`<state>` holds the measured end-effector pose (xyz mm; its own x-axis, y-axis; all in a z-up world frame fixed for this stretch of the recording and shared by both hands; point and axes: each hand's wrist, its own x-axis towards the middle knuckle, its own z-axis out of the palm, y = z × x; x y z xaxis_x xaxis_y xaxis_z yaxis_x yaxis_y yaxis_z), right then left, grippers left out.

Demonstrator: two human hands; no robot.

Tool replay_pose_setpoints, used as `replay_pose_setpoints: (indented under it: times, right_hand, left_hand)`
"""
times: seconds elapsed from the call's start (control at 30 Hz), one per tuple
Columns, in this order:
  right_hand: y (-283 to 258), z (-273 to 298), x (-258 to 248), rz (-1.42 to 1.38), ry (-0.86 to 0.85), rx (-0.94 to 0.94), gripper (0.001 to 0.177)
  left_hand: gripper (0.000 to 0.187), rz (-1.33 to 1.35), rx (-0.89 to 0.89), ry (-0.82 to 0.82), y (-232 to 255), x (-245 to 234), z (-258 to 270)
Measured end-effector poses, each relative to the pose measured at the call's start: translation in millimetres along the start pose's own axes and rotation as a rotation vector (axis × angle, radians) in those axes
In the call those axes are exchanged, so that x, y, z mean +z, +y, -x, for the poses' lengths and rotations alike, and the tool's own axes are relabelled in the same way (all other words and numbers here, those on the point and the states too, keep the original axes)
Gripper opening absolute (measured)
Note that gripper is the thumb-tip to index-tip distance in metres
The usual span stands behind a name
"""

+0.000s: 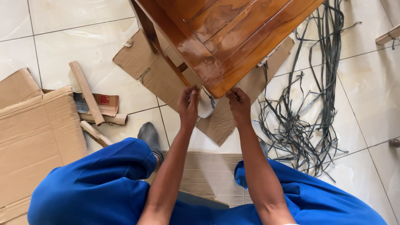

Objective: Wrapping the legs of a wooden chair with protective cardboard and plastic strips.

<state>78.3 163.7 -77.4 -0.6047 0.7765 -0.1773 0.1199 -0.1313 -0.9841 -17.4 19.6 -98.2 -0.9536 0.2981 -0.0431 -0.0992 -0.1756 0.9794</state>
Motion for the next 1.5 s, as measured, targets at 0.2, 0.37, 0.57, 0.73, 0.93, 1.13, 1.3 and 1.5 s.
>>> replay_pose_setpoints:
  times: [0.2,0.37,0.57,0.73,0.93,1.13,1.3,1.5]
  right_hand:
    - [27.6,-36.6,-14.8,0.253,-0.253,-0.121,0.014]
    - [2.3,-40.0,-18.0,0.348,-0.318,-0.075,0.016]
    - [-4.6,-24.9,-13.9,0.369,-0.260,-0.072,0.015]
    - [-28.7,-2.0,-8.1,0.317,-0.183,-0.048,0.010]
    - [-28.4,8.7,-18.7,0.210,-0.185,0.001,0.008]
    - [-31.3,14.5,-26.3,0.151,-0.399,0.124,0.010]
    - [-12.6,13.0,-23.7,0.048,-0.461,0.181,0.019]
    - [-3.7,14.8,-23.5,-0.016,-0.444,0.151,0.018]
  left_hand:
    - [0.046,0.027,-0.016,-0.386,6.3,7.2,-35.1]
    - [0.028,-0.114,0.042,-0.334,-5.4,2.2,-41.3]
    - [0.031,-0.466,0.199,-0.204,34.0,-9.4,-28.7]
    - [0.028,-0.731,0.369,-0.128,29.5,-23.6,-22.5]
    - [0.009,-0.909,0.239,-0.167,40.2,-33.6,-9.7]
    - [0.018,-0.900,-0.166,-0.306,48.0,-40.2,-5.9]
    - [0.019,-0.349,-0.418,-0.320,35.0,-29.2,7.6]
    - [0.014,-0.144,-0.313,-0.254,47.6,-16.7,23.1]
